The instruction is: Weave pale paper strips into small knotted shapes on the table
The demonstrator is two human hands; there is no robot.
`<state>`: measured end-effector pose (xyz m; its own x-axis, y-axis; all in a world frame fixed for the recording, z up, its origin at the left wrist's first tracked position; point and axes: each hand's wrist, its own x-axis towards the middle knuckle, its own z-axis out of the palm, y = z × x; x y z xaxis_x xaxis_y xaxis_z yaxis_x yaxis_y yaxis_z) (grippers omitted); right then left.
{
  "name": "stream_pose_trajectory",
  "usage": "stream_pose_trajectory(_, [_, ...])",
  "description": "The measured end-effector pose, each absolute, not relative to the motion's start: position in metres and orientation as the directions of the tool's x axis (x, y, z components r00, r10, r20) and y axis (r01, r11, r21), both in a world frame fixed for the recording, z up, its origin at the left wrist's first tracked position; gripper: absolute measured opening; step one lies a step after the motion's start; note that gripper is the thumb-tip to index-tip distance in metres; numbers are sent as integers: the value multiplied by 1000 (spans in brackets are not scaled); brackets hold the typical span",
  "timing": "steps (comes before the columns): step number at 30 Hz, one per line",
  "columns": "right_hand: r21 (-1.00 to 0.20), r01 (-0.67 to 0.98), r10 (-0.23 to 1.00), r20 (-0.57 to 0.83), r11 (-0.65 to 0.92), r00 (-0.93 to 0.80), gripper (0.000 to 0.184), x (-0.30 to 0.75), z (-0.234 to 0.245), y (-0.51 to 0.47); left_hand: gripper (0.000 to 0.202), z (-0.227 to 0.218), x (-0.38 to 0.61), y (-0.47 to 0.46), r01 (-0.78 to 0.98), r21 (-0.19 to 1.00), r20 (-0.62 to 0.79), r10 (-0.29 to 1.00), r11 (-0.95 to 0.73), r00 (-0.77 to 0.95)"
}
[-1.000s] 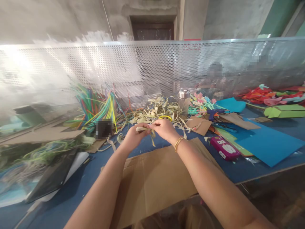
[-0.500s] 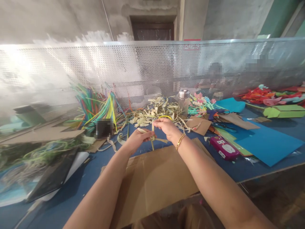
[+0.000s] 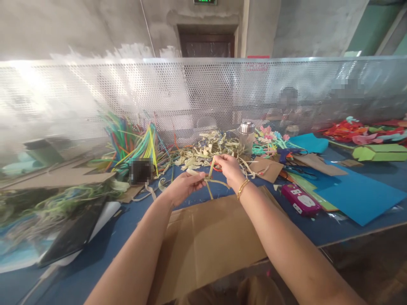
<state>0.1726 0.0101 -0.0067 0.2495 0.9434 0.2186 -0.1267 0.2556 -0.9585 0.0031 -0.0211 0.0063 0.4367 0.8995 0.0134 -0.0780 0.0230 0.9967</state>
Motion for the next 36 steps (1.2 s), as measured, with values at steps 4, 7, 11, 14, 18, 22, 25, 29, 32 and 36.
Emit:
stream_pose_trajectory(4, [-942, 167, 940, 315, 292, 134, 29, 179, 4, 0, 30, 6, 0, -16, -185, 982, 97, 923, -29, 372])
stream_pose_trajectory(7, [-793, 459, 903, 426, 401, -54, 31, 178, 12, -9, 30, 3, -1, -10, -210, 974, 140, 946, -79, 293])
stream_pose_trajectory(11, [-639, 593, 856, 481, 490, -189, 27, 173, 14, -16, 26, -1, -3, -4, -150, 982, 150, 962, -117, 227])
stream_pose_trajectory(14, [-622, 604, 846, 501, 498, -182, 21, 173, 14, -16, 26, -3, -4, -2, -84, 984, 170, 965, -156, 202])
stream_pose_trajectory(18, [-613, 644, 859, 492, 457, -141, 20, 178, 16, -14, 28, 0, -4, -4, -39, 976, 217, 966, -213, 142])
stream_pose_trajectory(22, [-585, 684, 855, 506, 436, -112, 21, 183, 18, -13, 29, 3, -4, -7, 6, 975, 222, 969, -224, 110])
stream_pose_trajectory(25, [-550, 714, 846, 522, 434, -113, 22, 184, 17, -12, 29, 4, -4, -7, 27, 970, 239, 965, -243, 107])
stream_pose_trajectory(29, [-453, 771, 802, 585, 448, -122, 13, 182, 16, -16, 29, 5, -2, -6, 16, 955, 295, 953, -297, 71])
stream_pose_trajectory(32, [-365, 792, 701, 705, 488, -107, 22, 172, 18, -24, 24, 4, -1, -6, 117, 923, 366, 930, -367, 32])
stream_pose_trajectory(36, [-308, 752, 635, 750, 583, -185, 35, 154, 20, -35, 10, -1, -1, -7, 339, 811, 480, 874, -476, 78])
